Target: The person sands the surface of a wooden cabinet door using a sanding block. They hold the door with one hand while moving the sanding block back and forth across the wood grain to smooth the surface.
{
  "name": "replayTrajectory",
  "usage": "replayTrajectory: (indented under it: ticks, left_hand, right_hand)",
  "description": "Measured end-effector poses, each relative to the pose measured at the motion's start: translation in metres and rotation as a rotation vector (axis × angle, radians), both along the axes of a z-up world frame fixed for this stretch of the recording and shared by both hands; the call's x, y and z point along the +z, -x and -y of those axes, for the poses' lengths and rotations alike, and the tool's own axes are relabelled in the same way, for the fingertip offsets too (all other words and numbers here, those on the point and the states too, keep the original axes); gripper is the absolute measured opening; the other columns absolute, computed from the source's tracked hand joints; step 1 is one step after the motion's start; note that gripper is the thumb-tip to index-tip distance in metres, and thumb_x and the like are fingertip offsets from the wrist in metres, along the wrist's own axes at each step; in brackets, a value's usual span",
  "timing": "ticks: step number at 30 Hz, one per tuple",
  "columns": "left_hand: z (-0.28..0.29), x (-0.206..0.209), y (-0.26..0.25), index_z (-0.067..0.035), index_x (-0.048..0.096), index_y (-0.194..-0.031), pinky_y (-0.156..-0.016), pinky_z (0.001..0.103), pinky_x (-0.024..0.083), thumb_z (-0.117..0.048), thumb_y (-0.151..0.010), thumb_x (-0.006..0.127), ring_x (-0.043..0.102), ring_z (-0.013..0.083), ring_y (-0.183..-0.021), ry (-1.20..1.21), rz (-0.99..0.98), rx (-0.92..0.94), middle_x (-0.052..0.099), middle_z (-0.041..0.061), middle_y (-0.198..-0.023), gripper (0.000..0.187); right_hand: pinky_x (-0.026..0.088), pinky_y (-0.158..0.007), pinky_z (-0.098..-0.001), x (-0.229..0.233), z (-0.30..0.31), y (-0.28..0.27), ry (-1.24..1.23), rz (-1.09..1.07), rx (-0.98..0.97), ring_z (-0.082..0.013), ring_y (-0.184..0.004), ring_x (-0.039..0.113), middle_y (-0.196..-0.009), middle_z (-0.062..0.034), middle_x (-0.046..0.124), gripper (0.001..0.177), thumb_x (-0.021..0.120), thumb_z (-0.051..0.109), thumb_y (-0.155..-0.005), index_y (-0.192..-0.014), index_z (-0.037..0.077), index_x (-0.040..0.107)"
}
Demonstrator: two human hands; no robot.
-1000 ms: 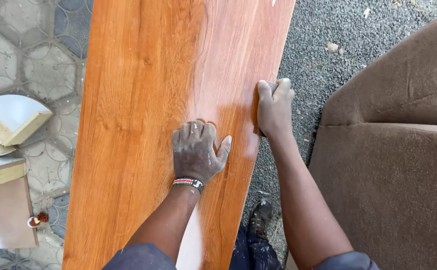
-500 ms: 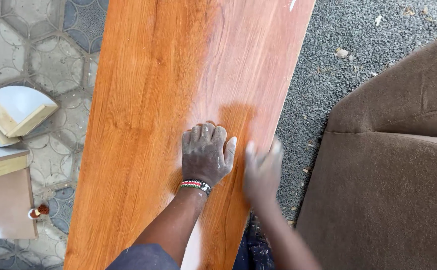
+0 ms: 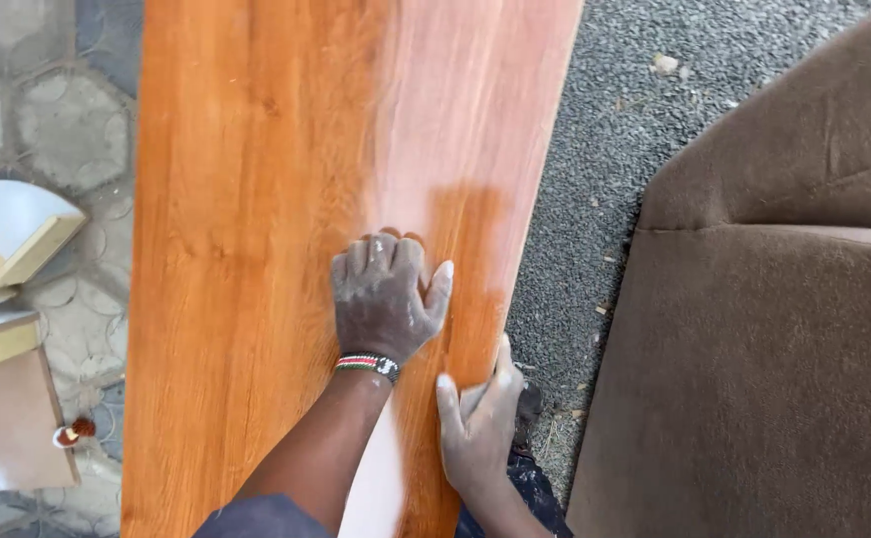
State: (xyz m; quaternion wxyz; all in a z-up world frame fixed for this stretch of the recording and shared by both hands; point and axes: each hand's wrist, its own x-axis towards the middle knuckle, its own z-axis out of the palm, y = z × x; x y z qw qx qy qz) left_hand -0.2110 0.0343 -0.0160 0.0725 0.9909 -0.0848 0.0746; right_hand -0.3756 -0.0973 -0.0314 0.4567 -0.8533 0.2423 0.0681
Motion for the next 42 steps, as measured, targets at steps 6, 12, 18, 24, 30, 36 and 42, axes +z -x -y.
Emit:
replayTrajectory:
  ticks: [6,12,18,24,30,36,42]
  left_hand:
    - [-0.004,-0.011,0.003,-0.019,0.061,-0.089,-0.080,0.053,0.054,-0.064,-0.105,0.076,0.070,0.0376,-0.092,0.056,0.076,-0.015,0.062,0.008,-0.093,0.051]
    - [-0.007,-0.018,0.005,-0.020,0.057,-0.089,-0.080,0.054,0.051,-0.058,-0.101,0.085,0.068,0.0389,-0.094,0.091,0.050,-0.014,0.060,0.008,-0.099,0.049]
    - [-0.008,-0.021,0.005,-0.022,0.057,-0.089,-0.085,0.052,0.051,-0.057,-0.103,0.084,0.069,0.0363,-0.098,0.041,0.027,-0.009,0.061,0.006,-0.101,0.046]
    - [-0.008,-0.018,0.005,-0.022,0.054,-0.094,-0.082,0.052,0.050,-0.054,-0.109,0.080,0.066,0.0390,-0.094,0.073,0.058,-0.024,0.057,0.007,-0.103,0.044]
    - [-0.011,-0.025,0.004,-0.023,0.055,-0.094,-0.086,0.053,0.051,-0.052,-0.103,0.085,0.068,0.0381,-0.097,0.103,0.071,-0.017,0.058,0.005,-0.103,0.043]
    - [-0.012,-0.028,0.006,-0.024,0.053,-0.094,-0.085,0.053,0.049,-0.055,-0.103,0.084,0.067,0.0380,-0.097,0.094,0.053,-0.005,0.057,0.005,-0.103,0.045]
    - [-0.009,-0.024,0.004,-0.023,0.054,-0.094,-0.083,0.053,0.049,-0.057,-0.105,0.084,0.067,0.0382,-0.096,0.113,0.061,0.000,0.057,0.006,-0.102,0.046]
  right_hand:
    - [0.016,-0.148,-0.0687,-0.024,0.050,-0.233,-0.283,0.094,-0.134,-0.0563,-0.184,0.017,-0.195,-0.0406,0.018,0.113,0.054,0.074,-0.120,-0.190,-0.005,0.014]
    - [0.047,-0.137,-0.0618,-0.039,0.048,-0.145,-0.842,0.144,-0.224,-0.0434,-0.162,0.057,-0.182,-0.0251,0.047,0.089,0.066,0.069,-0.123,-0.190,0.021,0.030]
    - [0.027,-0.139,-0.0771,0.031,0.025,-0.080,-0.864,-0.063,-0.185,-0.0557,-0.175,0.033,-0.186,-0.0342,0.033,0.098,0.045,0.072,-0.116,-0.188,0.010,0.020]
    - [0.032,-0.146,-0.0681,-0.047,0.065,-0.228,-0.696,0.255,0.007,-0.0482,-0.174,0.047,-0.184,-0.0279,0.046,0.089,0.048,0.069,-0.126,-0.189,0.008,0.031]
    - [0.047,-0.127,-0.0753,-0.054,0.080,-0.151,-0.583,-0.099,0.114,-0.0529,-0.154,0.065,-0.169,-0.0337,0.060,0.095,0.016,0.081,-0.121,-0.192,0.019,0.031]
    - [0.057,-0.116,-0.0644,-0.034,0.098,-0.088,-0.806,-0.349,-0.238,-0.0460,-0.142,0.062,-0.166,-0.0357,0.056,0.086,0.062,0.050,-0.121,-0.189,0.006,0.030]
    - [0.073,-0.075,-0.0374,-0.016,0.127,-0.100,-0.907,-0.222,-0.362,-0.0213,-0.082,0.087,-0.098,-0.0120,0.089,0.024,0.099,0.010,-0.095,-0.112,0.006,0.081]
